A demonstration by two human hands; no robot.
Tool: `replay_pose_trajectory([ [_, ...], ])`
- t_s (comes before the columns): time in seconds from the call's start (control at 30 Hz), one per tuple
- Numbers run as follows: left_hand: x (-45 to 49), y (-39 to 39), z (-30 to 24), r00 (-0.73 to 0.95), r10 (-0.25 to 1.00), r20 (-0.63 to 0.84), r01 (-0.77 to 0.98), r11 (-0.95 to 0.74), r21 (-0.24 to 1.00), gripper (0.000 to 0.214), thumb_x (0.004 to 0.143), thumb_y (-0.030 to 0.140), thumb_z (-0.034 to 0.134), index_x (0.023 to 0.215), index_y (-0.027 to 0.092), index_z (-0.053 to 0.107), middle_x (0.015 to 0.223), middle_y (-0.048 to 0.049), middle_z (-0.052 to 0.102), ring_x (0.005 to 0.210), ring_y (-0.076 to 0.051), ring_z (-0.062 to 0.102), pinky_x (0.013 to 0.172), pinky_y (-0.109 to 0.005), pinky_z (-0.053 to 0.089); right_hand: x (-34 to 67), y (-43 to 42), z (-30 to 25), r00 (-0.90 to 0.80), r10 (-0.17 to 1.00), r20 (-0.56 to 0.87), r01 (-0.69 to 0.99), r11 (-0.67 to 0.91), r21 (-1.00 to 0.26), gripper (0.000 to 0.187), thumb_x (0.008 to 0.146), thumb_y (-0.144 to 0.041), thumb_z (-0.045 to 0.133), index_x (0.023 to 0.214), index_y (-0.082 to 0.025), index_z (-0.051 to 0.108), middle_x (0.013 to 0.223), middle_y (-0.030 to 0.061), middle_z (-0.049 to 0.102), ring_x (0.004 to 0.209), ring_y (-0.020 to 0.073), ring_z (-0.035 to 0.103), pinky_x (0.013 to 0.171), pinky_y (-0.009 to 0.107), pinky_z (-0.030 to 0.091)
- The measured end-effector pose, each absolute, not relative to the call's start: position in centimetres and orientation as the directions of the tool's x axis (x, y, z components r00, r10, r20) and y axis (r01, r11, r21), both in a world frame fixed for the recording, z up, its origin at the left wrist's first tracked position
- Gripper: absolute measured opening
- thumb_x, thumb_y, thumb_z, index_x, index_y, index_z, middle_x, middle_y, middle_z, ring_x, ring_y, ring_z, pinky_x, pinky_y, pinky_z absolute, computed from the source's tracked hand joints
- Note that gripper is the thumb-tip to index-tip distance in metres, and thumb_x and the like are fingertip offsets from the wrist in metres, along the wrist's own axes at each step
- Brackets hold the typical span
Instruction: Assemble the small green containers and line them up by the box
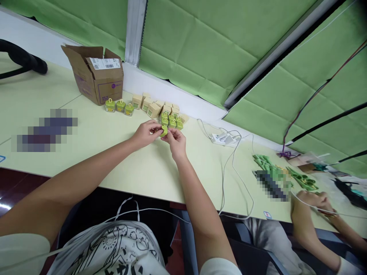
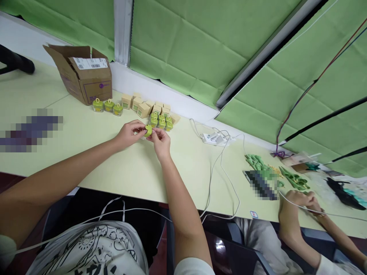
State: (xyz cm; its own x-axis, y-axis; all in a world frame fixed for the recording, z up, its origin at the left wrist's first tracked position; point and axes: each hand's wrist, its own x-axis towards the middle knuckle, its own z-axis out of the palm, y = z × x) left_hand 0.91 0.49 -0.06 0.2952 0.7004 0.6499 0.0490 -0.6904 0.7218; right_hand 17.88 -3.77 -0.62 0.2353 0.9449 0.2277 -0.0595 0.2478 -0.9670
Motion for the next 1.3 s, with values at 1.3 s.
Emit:
replay_pose_trajectory([
  [1.3, 0.62, 0.93, -0.73, 0.339, 0.742, 0.578, 0.1, -0.639, 0.762, 0.016, 0.083, 0.027, 0.068, 0.09, 0.019, 0.08, 0.094, -0.0053, 0.071, 0.081, -0.015, 0.067, 0.069, -0.027, 0.054, 18.2, -3.75, -0.78, 0.191, 0.98, -0.064, -0.364, 0.01, -0.931, 0.031, 0.065, -0.028, 0.098, 0.088, -0.021, 0.079, 0.091, 0.0023, 0.083, 0.091, 0.0178, 0.077, 0.095, 0.034, 0.064],
])
